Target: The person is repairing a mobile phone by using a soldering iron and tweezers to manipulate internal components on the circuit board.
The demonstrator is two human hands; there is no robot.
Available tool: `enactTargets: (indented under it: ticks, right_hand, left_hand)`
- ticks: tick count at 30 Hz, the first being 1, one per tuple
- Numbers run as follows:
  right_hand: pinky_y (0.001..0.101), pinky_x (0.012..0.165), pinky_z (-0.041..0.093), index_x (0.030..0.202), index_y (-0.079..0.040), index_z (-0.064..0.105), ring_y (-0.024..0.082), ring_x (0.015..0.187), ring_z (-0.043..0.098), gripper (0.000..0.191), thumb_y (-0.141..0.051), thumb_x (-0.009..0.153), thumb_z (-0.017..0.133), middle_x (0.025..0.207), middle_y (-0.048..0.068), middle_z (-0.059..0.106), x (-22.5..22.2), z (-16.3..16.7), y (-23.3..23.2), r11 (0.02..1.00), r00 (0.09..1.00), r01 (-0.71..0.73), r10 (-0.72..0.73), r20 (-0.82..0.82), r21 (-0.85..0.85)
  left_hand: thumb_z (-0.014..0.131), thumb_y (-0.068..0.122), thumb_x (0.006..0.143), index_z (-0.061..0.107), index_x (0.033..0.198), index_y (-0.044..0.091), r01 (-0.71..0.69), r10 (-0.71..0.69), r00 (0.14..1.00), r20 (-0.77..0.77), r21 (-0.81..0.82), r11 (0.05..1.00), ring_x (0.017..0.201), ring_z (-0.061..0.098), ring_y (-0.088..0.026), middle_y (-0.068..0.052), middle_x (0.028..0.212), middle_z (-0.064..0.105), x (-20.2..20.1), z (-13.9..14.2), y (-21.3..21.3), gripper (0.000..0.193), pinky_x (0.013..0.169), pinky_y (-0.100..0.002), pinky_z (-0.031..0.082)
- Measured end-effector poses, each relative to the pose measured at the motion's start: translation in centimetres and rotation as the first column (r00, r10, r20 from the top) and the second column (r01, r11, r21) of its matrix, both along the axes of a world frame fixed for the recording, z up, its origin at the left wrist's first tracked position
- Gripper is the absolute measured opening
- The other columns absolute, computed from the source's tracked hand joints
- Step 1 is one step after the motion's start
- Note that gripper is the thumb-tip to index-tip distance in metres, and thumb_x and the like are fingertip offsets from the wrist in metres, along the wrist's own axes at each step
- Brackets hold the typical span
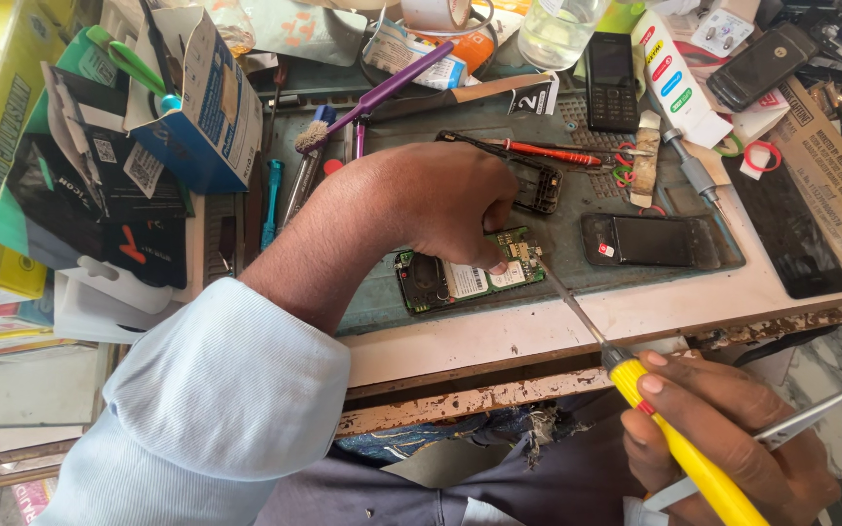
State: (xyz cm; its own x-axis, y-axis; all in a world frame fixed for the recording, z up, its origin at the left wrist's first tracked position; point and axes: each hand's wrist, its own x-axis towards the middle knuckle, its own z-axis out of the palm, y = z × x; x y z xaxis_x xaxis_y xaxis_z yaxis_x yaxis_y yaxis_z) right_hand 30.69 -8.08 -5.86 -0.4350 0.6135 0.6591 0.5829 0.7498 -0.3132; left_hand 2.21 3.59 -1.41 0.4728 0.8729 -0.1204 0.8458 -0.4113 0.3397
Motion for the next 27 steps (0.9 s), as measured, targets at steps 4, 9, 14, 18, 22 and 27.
enactTargets:
  ticks: [4,9,14,18,22,27]
  right_hand:
    - [0.0355,0.088,0.066,0.109,-0.008,0.067,0.024,0.099,0.076,0.030,-0.006,0.083,0.081,0.104,0.013,0.072,-0.9,-0.1,-0.6,0.997,0.996,0.075,-0.075,-0.039,-0.005]
    - [0.0347,0.086,0.065,0.110,-0.005,0.064,0.026,0.096,0.076,0.030,-0.009,0.084,0.079,0.102,0.014,0.071,-1.3,0.8,0.2,0.996,0.996,0.072,-0.076,0.054,0.059]
    - [0.0315,0.084,0.063,0.106,-0.005,0.065,0.024,0.094,0.075,0.024,-0.002,0.084,0.075,0.106,0.014,0.071,-2.9,0.7,-0.5,0.993,0.994,0.104,-0.102,-0.040,0.048]
    - [0.0279,0.079,0.062,0.104,-0.004,0.067,0.020,0.094,0.073,0.023,0.005,0.083,0.071,0.108,0.016,0.070,-3.9,0.5,-1.0,0.999,0.993,0.032,-0.035,-0.109,-0.030]
    - [0.0239,0.067,0.062,0.107,-0.004,0.070,0.014,0.081,0.071,0.029,0.009,0.081,0.069,0.112,0.015,0.069,-4.2,0.6,-1.5,0.966,0.971,-0.013,-0.049,-0.232,-0.258]
    - [0.0362,0.090,0.063,0.097,-0.007,0.067,0.024,0.100,0.073,0.026,0.006,0.075,0.069,0.106,0.012,0.070,-3.7,0.9,-0.8,1.000,0.999,-0.028,0.028,-0.032,-0.001]
  left_hand:
    - [0.083,0.045,0.073,0.070,0.088,0.012,-0.009,0.009,1.000,0.001,-0.006,1.000,0.088,0.071,-0.027,-0.006,0.085,0.073,0.0,-0.1,0.0,0.038,0.076,-0.045,0.055]
    - [0.083,0.044,0.073,0.070,0.089,0.011,-0.001,0.001,1.000,0.008,0.001,1.000,0.087,0.072,-0.028,-0.006,0.084,0.073,-0.1,-0.1,0.0,0.038,0.076,-0.045,0.055]
    - [0.083,0.044,0.072,0.071,0.089,0.011,0.013,-0.014,1.000,0.019,0.016,1.000,0.089,0.071,-0.029,-0.007,0.086,0.074,-0.1,-0.4,0.2,0.038,0.077,-0.045,0.055]
    - [0.083,0.044,0.073,0.071,0.089,0.011,0.017,-0.017,1.000,0.024,0.021,1.000,0.090,0.071,-0.030,-0.007,0.087,0.074,-0.2,-0.5,0.2,0.039,0.077,-0.046,0.054]
    - [0.084,0.044,0.072,0.071,0.090,0.011,0.020,-0.020,0.999,0.033,0.009,1.000,0.090,0.071,-0.030,-0.007,0.088,0.074,-0.1,-0.4,0.3,0.040,0.077,-0.046,0.055]
    - [0.084,0.045,0.073,0.071,0.093,0.012,-0.017,0.018,1.000,0.007,-0.035,0.999,0.090,0.072,-0.029,-0.007,0.089,0.074,0.0,-0.4,0.5,0.041,0.076,-0.045,0.055]
